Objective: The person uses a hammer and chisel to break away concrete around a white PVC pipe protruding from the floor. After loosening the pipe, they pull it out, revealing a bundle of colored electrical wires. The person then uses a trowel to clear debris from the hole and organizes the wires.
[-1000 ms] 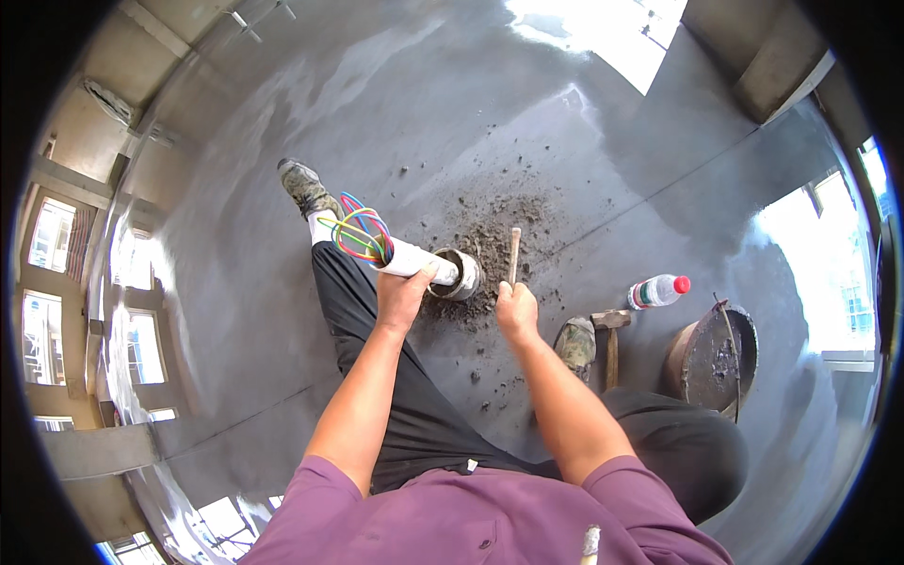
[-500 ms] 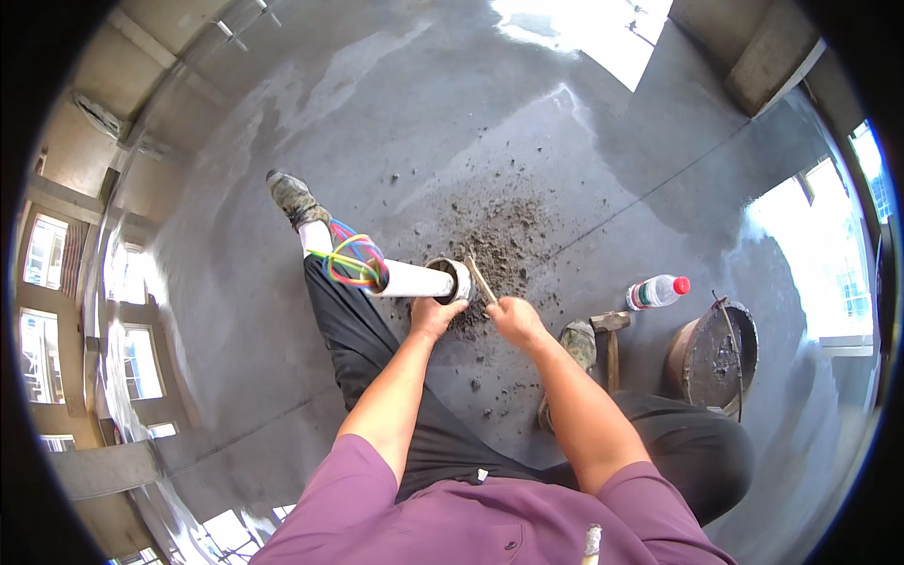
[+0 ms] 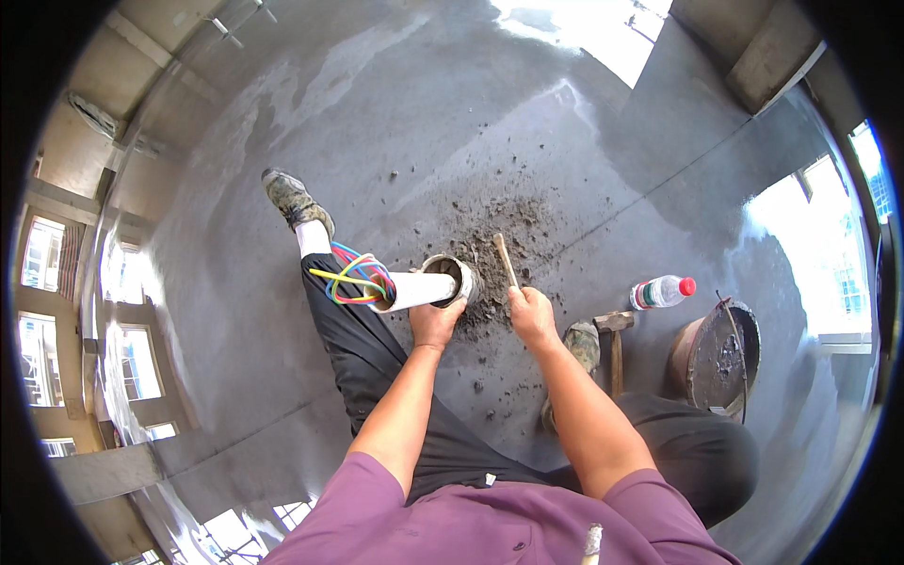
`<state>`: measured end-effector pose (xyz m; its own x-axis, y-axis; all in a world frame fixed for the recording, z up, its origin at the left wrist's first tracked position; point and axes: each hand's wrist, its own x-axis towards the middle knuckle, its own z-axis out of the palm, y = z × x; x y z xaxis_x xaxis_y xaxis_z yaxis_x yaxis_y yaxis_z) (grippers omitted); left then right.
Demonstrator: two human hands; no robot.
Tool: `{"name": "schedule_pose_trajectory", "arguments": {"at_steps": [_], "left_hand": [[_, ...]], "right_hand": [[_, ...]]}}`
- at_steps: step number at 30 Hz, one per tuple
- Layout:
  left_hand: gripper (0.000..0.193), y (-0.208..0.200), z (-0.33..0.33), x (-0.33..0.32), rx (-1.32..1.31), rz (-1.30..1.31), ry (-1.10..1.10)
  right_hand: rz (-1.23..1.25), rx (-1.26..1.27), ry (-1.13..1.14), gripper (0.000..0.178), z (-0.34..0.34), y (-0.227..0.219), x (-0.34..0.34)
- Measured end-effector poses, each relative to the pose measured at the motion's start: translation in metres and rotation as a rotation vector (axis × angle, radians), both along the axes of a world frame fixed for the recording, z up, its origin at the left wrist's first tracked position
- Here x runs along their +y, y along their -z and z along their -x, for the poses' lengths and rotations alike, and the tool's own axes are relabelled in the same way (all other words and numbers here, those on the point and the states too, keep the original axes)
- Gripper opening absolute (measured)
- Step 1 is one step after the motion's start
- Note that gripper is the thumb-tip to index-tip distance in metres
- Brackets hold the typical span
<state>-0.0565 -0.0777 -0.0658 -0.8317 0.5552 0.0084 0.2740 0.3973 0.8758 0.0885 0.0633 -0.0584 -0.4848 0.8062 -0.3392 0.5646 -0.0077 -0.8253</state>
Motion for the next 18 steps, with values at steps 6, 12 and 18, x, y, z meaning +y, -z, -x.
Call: {"name": "schedule_pose_trajectory", "arguments": {"at_steps": [6,12,18], "left_hand": [[0.084,-0.009,0.000,0.001,0.061,-0.130,-0.054],[0.094,-0.054,0.012,-0.004,0.050,-0.197,0.039],[0.081,-0.097,0.012,-0.049,-0.146,-0.277,0.129]], "right_hand": [[0.215,0.032,-0.194,0.040,0.000,-0.014,-0.002],[0.218,0.067,-0.374,0.037,0.008,-0.030,-0.010],[0.205,0.158,0.131,0.041,0.007,-0.015,0.012]]}}
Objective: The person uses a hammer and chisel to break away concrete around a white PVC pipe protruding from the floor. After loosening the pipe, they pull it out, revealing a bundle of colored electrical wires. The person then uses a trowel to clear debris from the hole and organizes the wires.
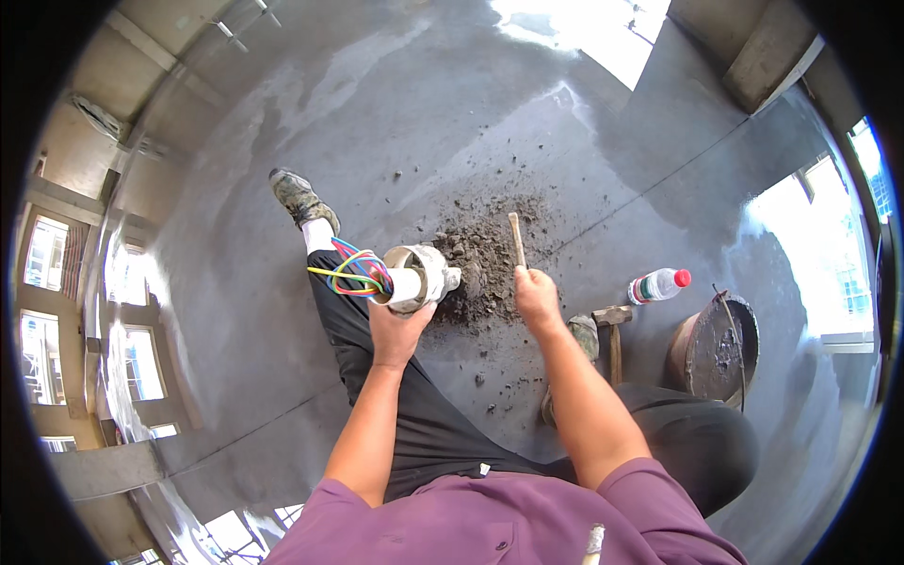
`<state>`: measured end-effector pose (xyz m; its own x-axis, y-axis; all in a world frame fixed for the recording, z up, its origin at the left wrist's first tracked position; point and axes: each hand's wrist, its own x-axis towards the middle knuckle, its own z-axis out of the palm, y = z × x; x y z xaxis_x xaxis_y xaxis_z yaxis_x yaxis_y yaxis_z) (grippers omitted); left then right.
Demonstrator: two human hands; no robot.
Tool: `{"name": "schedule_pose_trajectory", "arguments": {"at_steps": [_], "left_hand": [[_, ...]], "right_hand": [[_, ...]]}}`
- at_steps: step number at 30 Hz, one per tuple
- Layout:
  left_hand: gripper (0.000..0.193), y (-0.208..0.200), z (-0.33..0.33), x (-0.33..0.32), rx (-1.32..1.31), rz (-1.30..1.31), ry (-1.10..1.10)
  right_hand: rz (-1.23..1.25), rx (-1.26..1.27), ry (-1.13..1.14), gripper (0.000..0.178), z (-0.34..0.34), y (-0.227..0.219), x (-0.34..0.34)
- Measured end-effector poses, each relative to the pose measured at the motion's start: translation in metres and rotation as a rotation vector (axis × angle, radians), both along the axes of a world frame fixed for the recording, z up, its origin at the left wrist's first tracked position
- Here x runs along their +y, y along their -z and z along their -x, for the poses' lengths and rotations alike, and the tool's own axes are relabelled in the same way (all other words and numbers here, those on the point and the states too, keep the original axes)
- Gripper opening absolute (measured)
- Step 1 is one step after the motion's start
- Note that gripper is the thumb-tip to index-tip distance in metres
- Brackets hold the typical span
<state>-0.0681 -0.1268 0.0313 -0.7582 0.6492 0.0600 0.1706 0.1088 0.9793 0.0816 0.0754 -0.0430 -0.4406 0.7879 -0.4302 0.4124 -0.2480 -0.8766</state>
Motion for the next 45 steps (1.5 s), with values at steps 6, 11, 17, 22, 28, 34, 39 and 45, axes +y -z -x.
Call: {"name": "schedule_pose_trajectory", "arguments": {"at_steps": [6,11,17,22,28,34,39,45], "left_hand": [[0.102,-0.060,-0.022,-0.041,0.139,-0.179,-0.083],[0.103,-0.087,-0.024,-0.068,0.217,-0.136,-0.041],[0.109,-0.126,-0.025,-0.042,0.223,-0.210,-0.084],[0.110,-0.166,-0.025,-0.034,0.217,-0.355,-0.152],[0.107,-0.161,0.019,-0.089,0.296,-0.312,-0.443],[0.102,-0.022,0.050,-0.229,0.397,0.546,-0.902],[0.110,0.057,0.017,-0.269,0.096,0.862,-0.948],[0.096,0.044,0.036,-0.223,0.116,0.789,-0.917]], "right_hand": [[0.118,0.024,0.175,0.043,-0.024,0.014,0.023],[0.130,0.064,0.217,0.044,-0.035,0.024,0.021],[0.066,0.122,0.155,0.043,-0.027,0.013,0.021],[0.180,0.258,0.192,0.039,-0.028,-0.023,0.016],[0.088,0.102,0.186,0.043,-0.042,0.014,0.024],[-0.029,-0.140,0.018,0.047,-0.055,0.069,-0.004],[-0.212,-0.271,-0.108,0.042,-0.081,0.100,-0.014],[-0.331,-0.694,-0.092,0.039,-0.079,0.025,-0.013]]}}
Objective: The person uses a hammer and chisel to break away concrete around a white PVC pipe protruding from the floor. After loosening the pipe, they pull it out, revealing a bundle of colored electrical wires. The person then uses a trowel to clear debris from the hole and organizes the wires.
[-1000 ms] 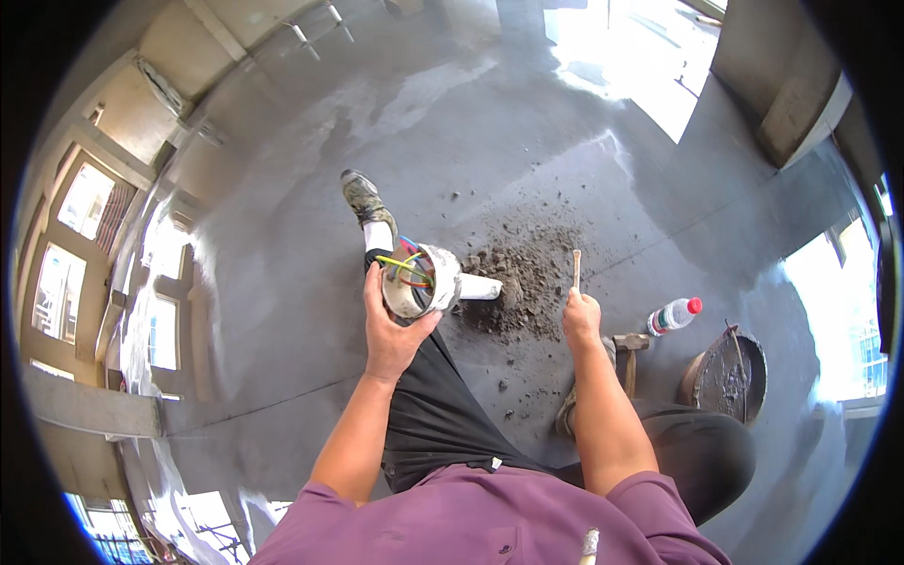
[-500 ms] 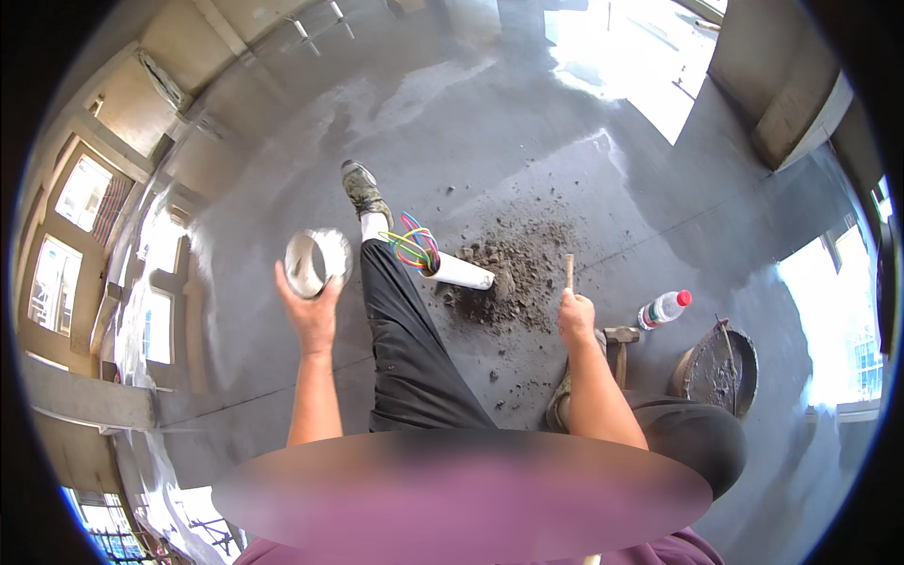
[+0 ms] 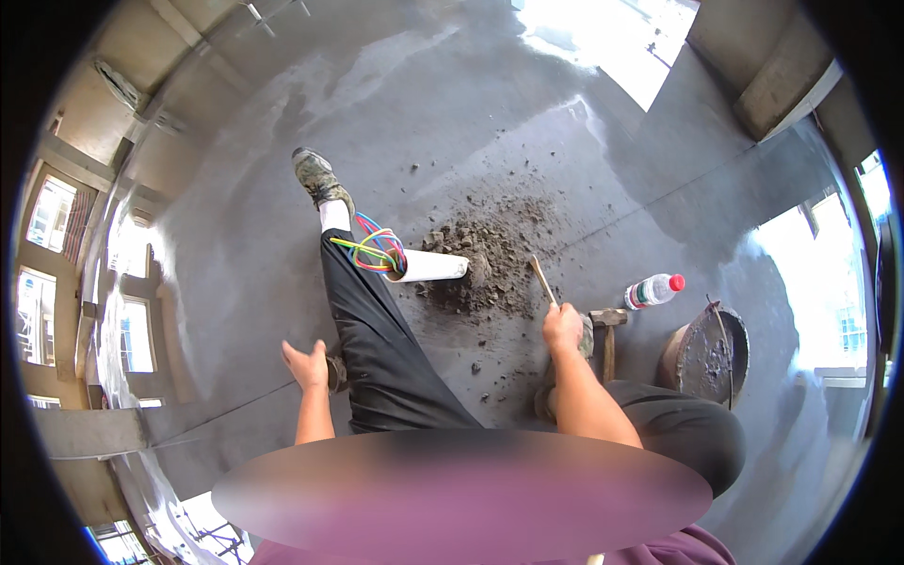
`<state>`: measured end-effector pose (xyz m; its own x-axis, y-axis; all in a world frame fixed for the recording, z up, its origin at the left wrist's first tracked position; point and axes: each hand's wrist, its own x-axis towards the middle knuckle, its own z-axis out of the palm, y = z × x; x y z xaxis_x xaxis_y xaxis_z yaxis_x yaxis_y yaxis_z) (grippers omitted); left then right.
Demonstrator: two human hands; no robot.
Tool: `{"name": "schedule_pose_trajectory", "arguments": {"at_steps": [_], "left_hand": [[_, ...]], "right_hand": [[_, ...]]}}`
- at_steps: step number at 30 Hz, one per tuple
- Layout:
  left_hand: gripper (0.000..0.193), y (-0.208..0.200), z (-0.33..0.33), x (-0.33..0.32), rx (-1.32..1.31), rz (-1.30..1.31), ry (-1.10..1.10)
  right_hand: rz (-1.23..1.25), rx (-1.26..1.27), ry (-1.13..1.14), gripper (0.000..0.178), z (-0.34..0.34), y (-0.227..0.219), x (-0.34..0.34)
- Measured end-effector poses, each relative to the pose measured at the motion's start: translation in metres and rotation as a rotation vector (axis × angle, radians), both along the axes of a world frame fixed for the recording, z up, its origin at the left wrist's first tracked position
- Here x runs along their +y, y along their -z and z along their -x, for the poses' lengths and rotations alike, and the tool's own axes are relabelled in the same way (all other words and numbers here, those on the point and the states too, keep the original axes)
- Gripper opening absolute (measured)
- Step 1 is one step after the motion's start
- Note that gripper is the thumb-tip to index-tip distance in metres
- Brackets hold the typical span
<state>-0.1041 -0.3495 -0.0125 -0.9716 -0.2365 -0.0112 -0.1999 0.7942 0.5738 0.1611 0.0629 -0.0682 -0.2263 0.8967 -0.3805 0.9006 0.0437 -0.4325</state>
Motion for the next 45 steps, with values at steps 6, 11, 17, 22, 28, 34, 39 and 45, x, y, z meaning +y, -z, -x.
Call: {"name": "schedule_pose_trajectory", "arguments": {"at_steps": [6,11,17,22,28,34,39,45], "left_hand": [[0.085,-0.089,-0.013,0.145,-0.100,-0.391,0.792],[0.069,-0.041,-0.021,0.203,-0.363,-0.772,0.995],[0.024,-0.048,-0.021,0.242,-0.118,-0.618,0.880],[0.029,-0.014,-0.020,0.221,-0.144,-0.815,0.792],[0.042,0.012,-0.019,0.219,-0.286,-0.829,0.892],[0.069,0.026,-0.029,0.183,-0.289,-0.441,0.847],[0.062,-0.016,-0.043,0.183,-0.371,-0.248,0.905],[0.055,-0.062,-0.049,0.181,-0.482,-0.239,1.027]], "right_hand": [[-0.104,-0.070,-0.087,0.037,0.001,-0.009,0.076],[-0.231,-0.342,-0.057,0.037,0.007,-0.033,0.102],[-0.311,-0.535,-0.104,0.036,-0.048,0.021,0.103],[-0.319,-0.178,-0.172,0.023,-0.004,-0.022,0.105],[0.070,-0.337,-0.923,0.027,-0.002,-0.164,0.203],[0.366,-0.083,-0.644,0.030,-0.119,-0.300,0.193],[0.510,0.239,-0.469,0.044,-0.201,-0.189,0.111],[0.150,-0.225,-0.398,0.035,-0.212,-0.023,0.045]]}}
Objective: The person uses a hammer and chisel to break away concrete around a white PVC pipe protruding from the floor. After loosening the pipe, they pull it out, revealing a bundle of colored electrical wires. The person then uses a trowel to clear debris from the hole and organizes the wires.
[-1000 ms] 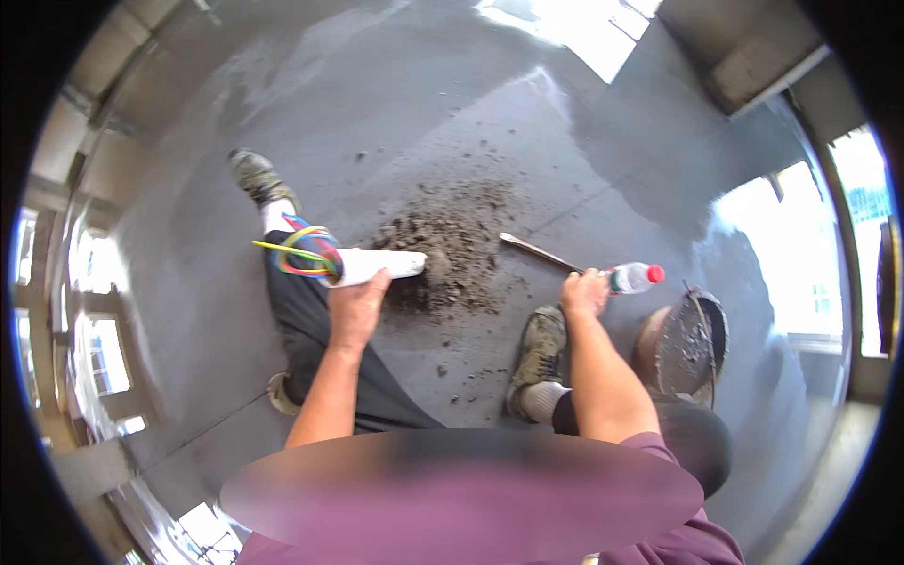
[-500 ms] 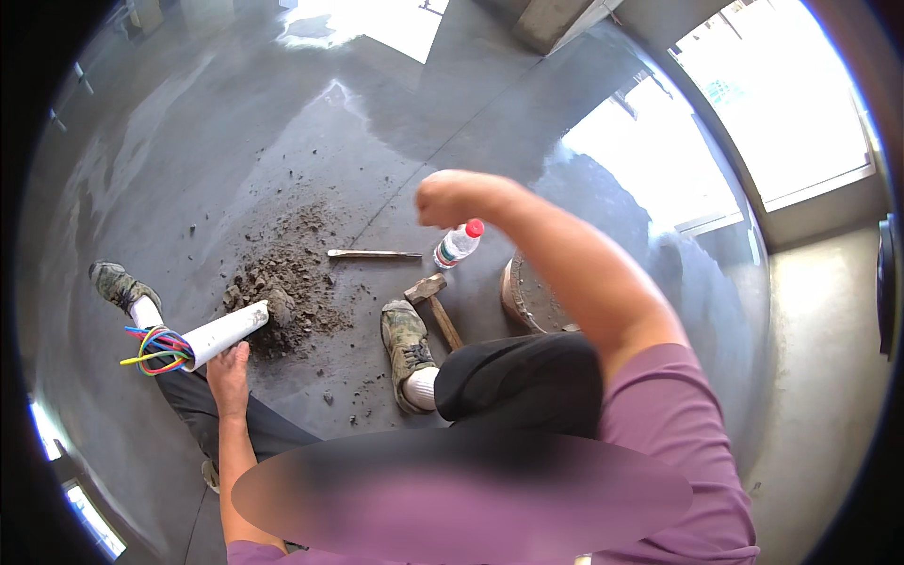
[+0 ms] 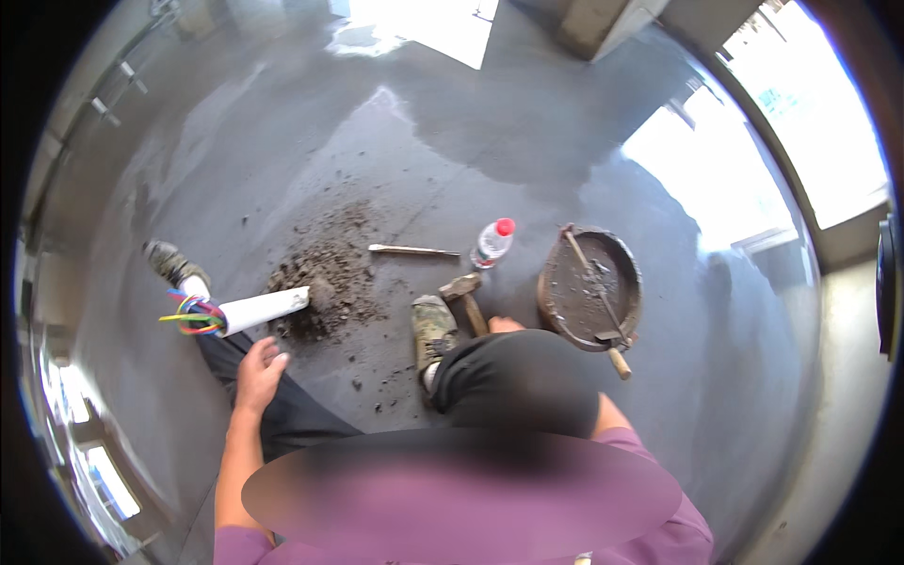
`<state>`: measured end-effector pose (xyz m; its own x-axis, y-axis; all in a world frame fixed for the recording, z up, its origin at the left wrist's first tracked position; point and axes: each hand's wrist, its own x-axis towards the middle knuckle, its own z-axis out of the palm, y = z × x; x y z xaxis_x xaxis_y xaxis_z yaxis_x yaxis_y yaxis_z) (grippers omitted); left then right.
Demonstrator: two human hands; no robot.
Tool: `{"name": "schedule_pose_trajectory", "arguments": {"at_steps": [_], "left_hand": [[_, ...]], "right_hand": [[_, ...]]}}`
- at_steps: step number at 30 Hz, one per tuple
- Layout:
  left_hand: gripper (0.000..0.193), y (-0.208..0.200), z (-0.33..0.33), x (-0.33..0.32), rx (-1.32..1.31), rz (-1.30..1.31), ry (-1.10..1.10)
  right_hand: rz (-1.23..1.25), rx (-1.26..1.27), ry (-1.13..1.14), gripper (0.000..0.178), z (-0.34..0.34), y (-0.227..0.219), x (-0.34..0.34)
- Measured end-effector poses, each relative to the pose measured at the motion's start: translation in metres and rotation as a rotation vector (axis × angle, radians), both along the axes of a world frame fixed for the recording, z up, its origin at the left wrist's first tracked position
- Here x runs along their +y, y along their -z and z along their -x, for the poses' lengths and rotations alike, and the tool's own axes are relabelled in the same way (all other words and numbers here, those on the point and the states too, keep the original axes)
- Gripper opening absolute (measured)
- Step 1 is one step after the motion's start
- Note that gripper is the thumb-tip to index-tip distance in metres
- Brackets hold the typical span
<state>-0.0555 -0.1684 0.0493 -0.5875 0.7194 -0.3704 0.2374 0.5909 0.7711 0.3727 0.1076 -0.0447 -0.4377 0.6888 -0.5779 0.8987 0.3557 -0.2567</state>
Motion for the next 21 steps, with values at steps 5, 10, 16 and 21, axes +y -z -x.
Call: {"name": "schedule_pose_trajectory", "arguments": {"at_steps": [5,10,16,21], "left_hand": [[0.040,0.001,0.006,-0.046,0.076,-0.095,-0.114],[0.032,0.001,0.015,-0.061,0.154,-0.112,-0.071],[0.030,0.014,0.011,-0.046,0.142,-0.101,-0.026],[0.029,0.024,-0.005,-0.032,0.084,-0.150,0.023]], "right_hand": [[-0.226,0.182,0.098,0.033,-0.025,0.025,-0.072],[-0.619,0.457,0.223,0.031,-0.055,-0.043,-0.066],[-0.598,-0.322,0.204,0.042,-0.155,-0.116,-0.053],[-0.638,-0.600,0.123,0.032,-0.181,-0.117,-0.019]]}}
